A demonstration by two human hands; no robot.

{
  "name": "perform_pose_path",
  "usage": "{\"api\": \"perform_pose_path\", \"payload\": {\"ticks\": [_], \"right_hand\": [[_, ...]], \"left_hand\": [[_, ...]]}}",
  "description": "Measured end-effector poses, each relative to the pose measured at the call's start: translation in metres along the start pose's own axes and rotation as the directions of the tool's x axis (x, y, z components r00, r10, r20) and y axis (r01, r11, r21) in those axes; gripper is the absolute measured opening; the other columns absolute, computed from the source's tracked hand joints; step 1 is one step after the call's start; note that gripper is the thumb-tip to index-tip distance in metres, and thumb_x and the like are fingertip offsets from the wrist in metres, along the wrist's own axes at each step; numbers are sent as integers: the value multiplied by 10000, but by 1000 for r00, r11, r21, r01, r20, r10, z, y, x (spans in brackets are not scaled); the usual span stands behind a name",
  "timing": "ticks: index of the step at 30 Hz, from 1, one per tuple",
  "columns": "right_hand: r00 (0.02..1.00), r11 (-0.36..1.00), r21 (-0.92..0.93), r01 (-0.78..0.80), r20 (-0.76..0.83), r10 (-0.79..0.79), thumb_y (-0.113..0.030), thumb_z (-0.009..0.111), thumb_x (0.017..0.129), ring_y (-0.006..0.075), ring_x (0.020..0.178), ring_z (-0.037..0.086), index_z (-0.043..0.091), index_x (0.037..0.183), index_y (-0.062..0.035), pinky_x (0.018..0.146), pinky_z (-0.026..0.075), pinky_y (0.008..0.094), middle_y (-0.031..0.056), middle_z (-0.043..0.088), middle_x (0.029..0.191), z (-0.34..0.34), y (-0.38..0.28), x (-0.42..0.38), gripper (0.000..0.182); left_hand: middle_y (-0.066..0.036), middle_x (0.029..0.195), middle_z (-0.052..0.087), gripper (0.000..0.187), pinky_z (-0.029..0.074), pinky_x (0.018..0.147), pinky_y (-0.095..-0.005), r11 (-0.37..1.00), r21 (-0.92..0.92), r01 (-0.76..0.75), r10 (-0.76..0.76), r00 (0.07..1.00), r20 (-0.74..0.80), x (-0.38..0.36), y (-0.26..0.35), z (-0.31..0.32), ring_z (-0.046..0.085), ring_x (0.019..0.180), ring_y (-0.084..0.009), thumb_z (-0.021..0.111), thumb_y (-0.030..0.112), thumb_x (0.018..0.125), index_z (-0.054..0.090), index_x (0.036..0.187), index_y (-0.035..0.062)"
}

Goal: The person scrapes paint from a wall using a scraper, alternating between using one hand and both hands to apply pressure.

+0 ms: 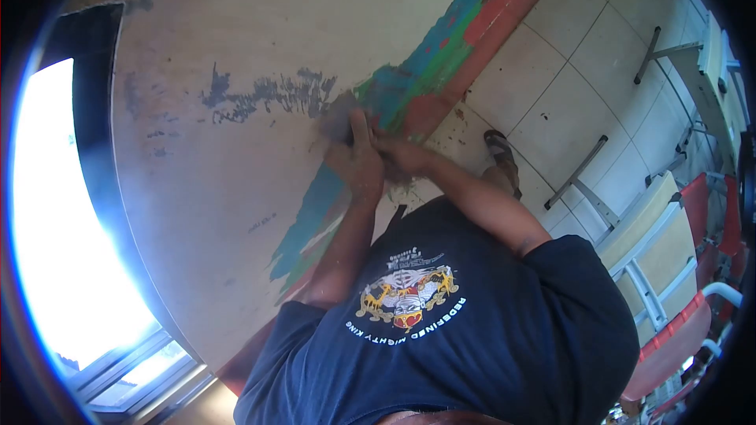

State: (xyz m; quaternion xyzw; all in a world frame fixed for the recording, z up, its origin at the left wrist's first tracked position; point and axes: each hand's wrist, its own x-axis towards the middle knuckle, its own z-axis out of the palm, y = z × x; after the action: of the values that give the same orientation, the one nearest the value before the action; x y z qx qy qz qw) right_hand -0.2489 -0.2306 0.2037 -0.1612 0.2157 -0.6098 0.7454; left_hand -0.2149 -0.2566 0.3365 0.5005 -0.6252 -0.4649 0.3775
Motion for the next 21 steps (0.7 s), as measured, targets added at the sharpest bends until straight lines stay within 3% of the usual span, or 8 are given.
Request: {"api": "perform_pose_path", "payload": {"ticks": [3, 6, 10, 16, 19, 21], "right_hand": [[991, 992, 25, -121, -50, 122, -550, 419, 1027, 115, 454, 463, 449, 1311, -160, 410, 375, 267, 6, 505, 656, -3, -7, 0, 483], [990, 999, 29, -15, -136, 19, -521, 423, 1034, 115, 453, 456, 467, 1223, -170, 378, 353, 285, -4, 465, 604, 11, 2, -12, 402], [984, 987, 104, -123, -115, 135, -474, 426, 1042, 118, 441, 444, 465, 1175, -163, 360, 335, 296, -2, 448, 594, 6, -5, -23, 340], [986, 984, 108, -139, -74, 148, -385, 411, 1049, 122, 413, 426, 425, 1268, -170, 366, 351, 282, 24, 505, 664, 1, 8, -10, 308], [989, 996, 57, -70, -125, 77, -360, 390, 1052, 131, 411, 430, 416, 1283, -161, 370, 361, 287, 34, 503, 644, 7, 7, -9, 306], [987, 991, 132, -25, -157, 46, -337, 366, 1054, 142, 415, 443, 407, 1318, -153, 375, 372, 295, 46, 517, 665, 9, 10, -9, 325]], "left_hand": [[-54, 724, 657, 338, 466, 592, -279, 1000, 22, 13, -13, 1000, 12, 3, 17, 7, 584, 636, -107, 645, 224, 981, 716, 902, -97], [-74, 715, 621, 290, 481, 568, -293, 993, 119, -13, 12, 1000, 10, 0, -11, 4, 594, 614, -150, 652, 175, 974, 662, 886, -101], [-54, 699, 654, 337, 444, 555, -281, 996, 54, 69, -69, 998, 6, -5, -15, 3, 578, 615, -103, 637, 240, 987, 730, 945, -81], [-62, 709, 666, 319, 444, 555, -272, 995, 92, 25, -25, 1000, 1, 1, -24, 0, 573, 602, -98, 646, 230, 983, 723, 933, -75], [-71, 723, 678, 315, 445, 554, -267, 996, 89, 27, -28, 1000, 3, -2, -20, -3, 572, 601, -95, 648, 220, 981, 719, 916, -80], [-79, 733, 687, 316, 446, 554, -265, 995, 74, 60, -61, 998, 14, -3, -17, -2, 573, 602, -93, 647, 217, 981, 717, 913, -84]]}}
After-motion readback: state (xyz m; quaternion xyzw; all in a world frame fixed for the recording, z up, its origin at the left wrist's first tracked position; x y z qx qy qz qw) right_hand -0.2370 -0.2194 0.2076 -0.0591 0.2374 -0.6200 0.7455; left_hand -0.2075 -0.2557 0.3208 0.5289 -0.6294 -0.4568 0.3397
